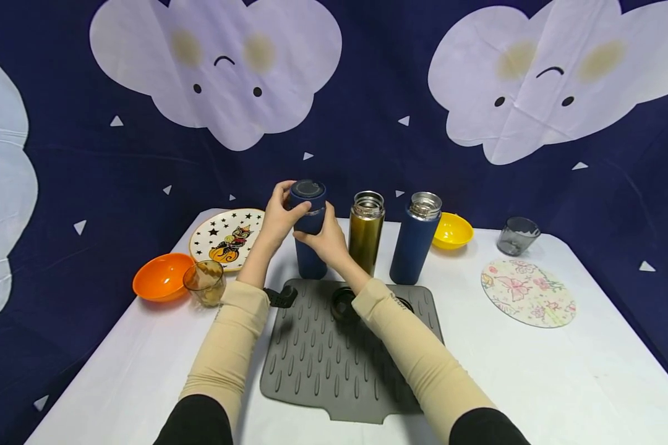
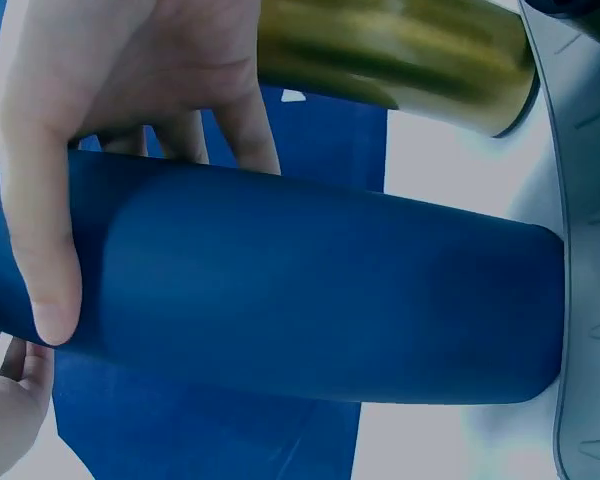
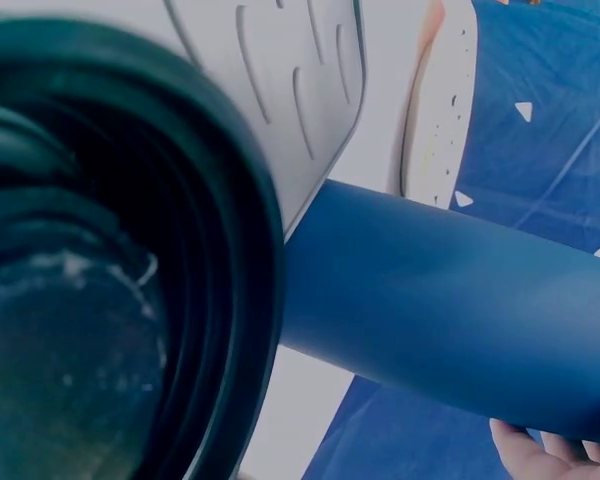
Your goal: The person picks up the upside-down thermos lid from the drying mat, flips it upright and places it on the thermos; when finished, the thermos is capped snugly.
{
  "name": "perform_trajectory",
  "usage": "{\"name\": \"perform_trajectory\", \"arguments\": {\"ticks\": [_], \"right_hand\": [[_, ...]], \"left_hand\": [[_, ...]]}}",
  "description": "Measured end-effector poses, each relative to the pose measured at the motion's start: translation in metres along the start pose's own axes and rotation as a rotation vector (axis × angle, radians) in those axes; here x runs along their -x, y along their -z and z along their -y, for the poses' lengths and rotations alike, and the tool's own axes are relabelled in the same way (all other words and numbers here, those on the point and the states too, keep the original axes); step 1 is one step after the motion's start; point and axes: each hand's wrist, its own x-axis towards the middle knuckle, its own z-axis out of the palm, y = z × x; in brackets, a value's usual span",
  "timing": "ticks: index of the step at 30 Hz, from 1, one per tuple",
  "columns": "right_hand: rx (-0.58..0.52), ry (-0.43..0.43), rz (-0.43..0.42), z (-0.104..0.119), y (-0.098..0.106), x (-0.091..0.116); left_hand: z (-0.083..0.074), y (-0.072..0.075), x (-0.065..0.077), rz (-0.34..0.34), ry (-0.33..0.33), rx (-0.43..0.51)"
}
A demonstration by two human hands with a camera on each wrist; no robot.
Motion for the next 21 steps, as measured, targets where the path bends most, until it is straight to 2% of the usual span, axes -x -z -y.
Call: {"name": "perform_trajectory", "arguments": {"ticks": [3, 10, 13, 18, 21], "right_hand": [[0.002, 0.005, -0.003, -0.0006, -0.0003, -0.0003], [0.044, -0.014, 0.006, -0.0026, -0.0004, -0.0008], [0.032, 0.003, 0.006, -0.003, -0.0007, -0.0007], [0.022, 0.022, -0.004, -0.0039, -0.0016, -0.0011], [0.03, 0.016, -0.006, -0.004, -0.0014, -0.0014]], "left_hand": [[0.001, -0.0007, 0.0, -0.005, -0.017, 0.005], [-0.0012, -0.0059, -0.001, -0.052, -0.073, -0.049], [0.0005, -0.0058, -0.0013, -0.045, -0.096, -0.003], [0.0034, -0.0043, -0.001, 0.001, -0.091, 0.131], [0.0012, -0.0055, -0.0009, -0.01, -0.086, 0.094]]}}
